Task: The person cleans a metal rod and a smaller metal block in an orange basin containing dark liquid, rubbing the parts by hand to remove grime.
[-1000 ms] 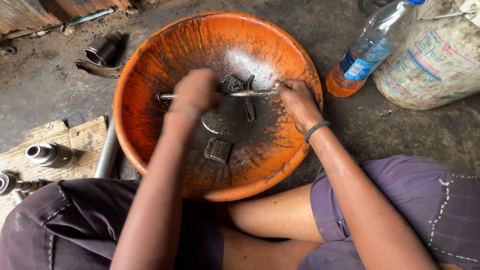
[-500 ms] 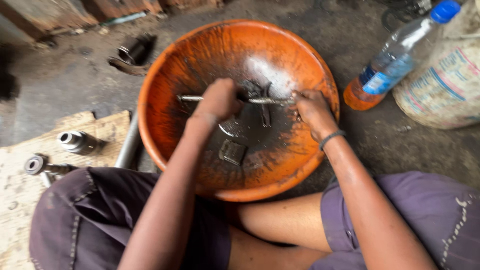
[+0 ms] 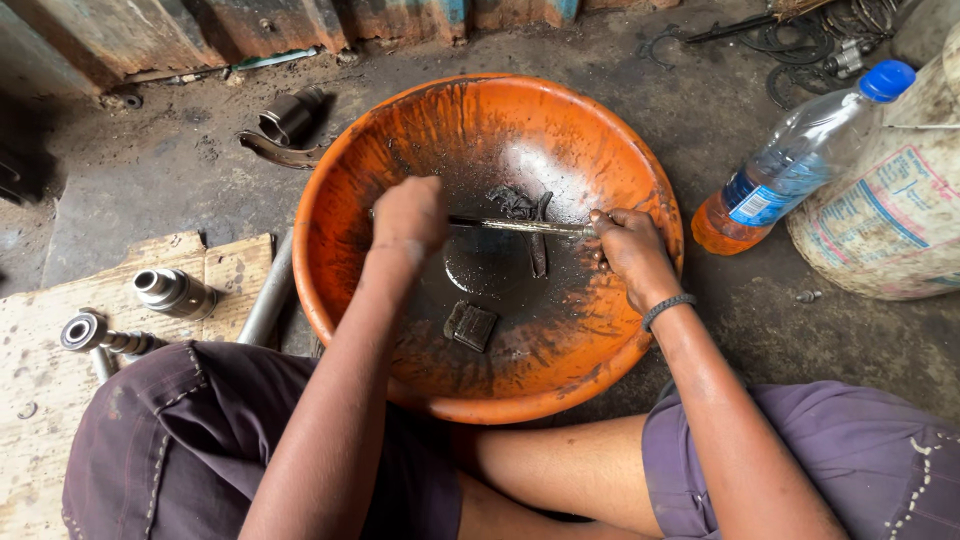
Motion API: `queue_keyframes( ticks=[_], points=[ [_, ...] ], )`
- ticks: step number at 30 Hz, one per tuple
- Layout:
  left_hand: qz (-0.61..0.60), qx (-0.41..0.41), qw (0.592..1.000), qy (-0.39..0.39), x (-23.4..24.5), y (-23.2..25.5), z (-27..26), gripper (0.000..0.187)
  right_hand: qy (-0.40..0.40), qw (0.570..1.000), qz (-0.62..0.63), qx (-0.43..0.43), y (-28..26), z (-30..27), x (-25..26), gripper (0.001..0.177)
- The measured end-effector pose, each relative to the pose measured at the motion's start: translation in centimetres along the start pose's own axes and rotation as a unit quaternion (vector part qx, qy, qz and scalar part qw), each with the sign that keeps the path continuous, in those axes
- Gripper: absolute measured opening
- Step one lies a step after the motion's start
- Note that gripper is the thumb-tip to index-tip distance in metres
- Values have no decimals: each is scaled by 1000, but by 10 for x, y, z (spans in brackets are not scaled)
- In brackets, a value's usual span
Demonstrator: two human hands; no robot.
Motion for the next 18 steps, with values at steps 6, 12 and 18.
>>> queue_keyframes(
  ticks=[6, 12, 18],
  points=[
    [-194, -202, 958, -53, 5, 79, -24, 32, 13, 1000, -28, -1, 0, -2, 0, 26],
    [-220, -75, 966, -109, 6, 56, -19, 27, 30, 997, -71, -9, -3, -3, 0, 32],
    [-194, 48, 980, 22, 19, -21, -24, 29, 23, 999, -23, 14, -4, -3, 0, 29]
  ],
)
Point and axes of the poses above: each hand's wrist, its own z-axis towards the middle knuckle, its own x-axis out of the back of the hand, y = z × x, the point moved 5 cm from there along z, towards the middle knuckle, and after that the axes turned 9 degrees about -y, right-handed, at the moved point
